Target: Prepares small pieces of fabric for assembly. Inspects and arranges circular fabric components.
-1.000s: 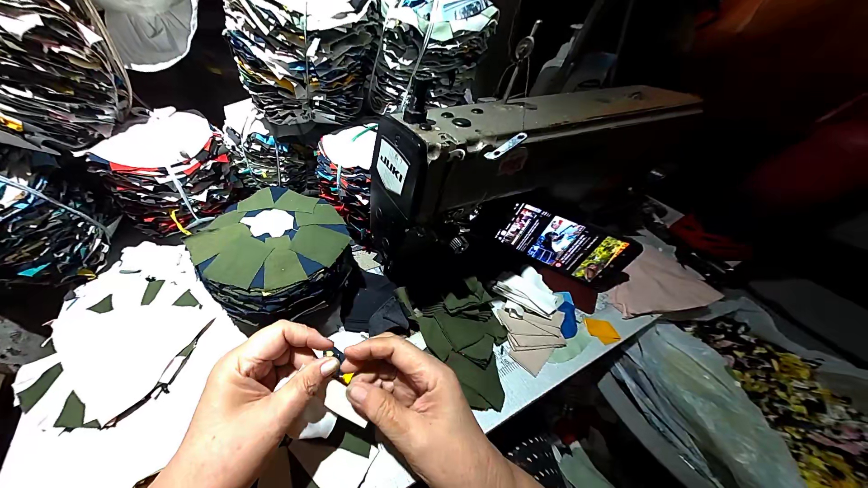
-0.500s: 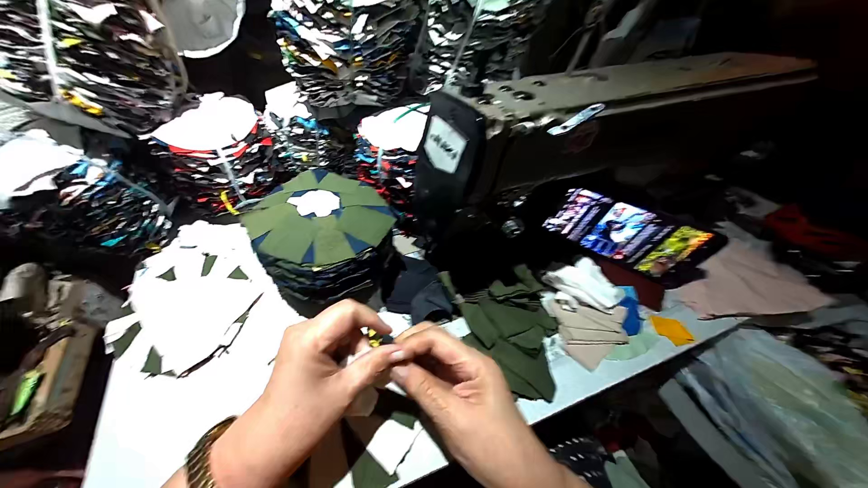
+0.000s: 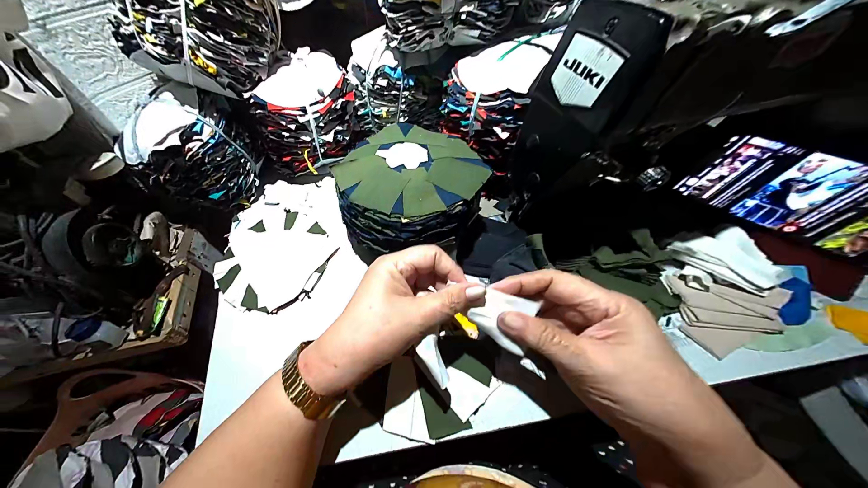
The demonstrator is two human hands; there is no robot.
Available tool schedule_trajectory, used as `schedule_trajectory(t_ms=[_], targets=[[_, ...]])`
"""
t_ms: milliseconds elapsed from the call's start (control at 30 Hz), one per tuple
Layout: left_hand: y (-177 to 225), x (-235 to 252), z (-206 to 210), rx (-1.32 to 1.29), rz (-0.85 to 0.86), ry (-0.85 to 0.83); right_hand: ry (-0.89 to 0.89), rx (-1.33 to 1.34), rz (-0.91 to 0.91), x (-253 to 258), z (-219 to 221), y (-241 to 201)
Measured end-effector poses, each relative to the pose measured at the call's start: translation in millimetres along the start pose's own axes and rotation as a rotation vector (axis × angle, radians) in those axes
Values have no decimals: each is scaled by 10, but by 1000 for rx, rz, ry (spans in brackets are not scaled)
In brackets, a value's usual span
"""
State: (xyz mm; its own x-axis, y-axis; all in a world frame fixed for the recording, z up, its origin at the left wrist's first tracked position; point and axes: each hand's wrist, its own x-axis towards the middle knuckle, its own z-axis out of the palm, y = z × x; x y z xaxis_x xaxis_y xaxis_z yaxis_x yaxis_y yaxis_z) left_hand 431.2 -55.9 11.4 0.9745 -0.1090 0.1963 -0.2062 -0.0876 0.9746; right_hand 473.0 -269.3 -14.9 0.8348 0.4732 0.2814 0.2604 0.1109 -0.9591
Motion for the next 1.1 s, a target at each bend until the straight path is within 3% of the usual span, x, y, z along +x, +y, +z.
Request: schedule_trajectory(t_ms=[133, 267, 467, 833, 1100], targets=[[61, 11, -40, 37, 91, 8, 73, 16, -42, -11, -36, -32], [38, 61, -151, 104, 131, -119, 135, -9, -29, -50, 24, -35], [-56, 74, -141, 331, 49, -224, 122, -365, 31, -161, 44, 65], [-165, 61, -41, 754, -15, -260, 30, -1023, -273, -166, 145, 280], [35, 15, -117, 817, -5, -199, -90, -971, -458, -233, 283, 263]])
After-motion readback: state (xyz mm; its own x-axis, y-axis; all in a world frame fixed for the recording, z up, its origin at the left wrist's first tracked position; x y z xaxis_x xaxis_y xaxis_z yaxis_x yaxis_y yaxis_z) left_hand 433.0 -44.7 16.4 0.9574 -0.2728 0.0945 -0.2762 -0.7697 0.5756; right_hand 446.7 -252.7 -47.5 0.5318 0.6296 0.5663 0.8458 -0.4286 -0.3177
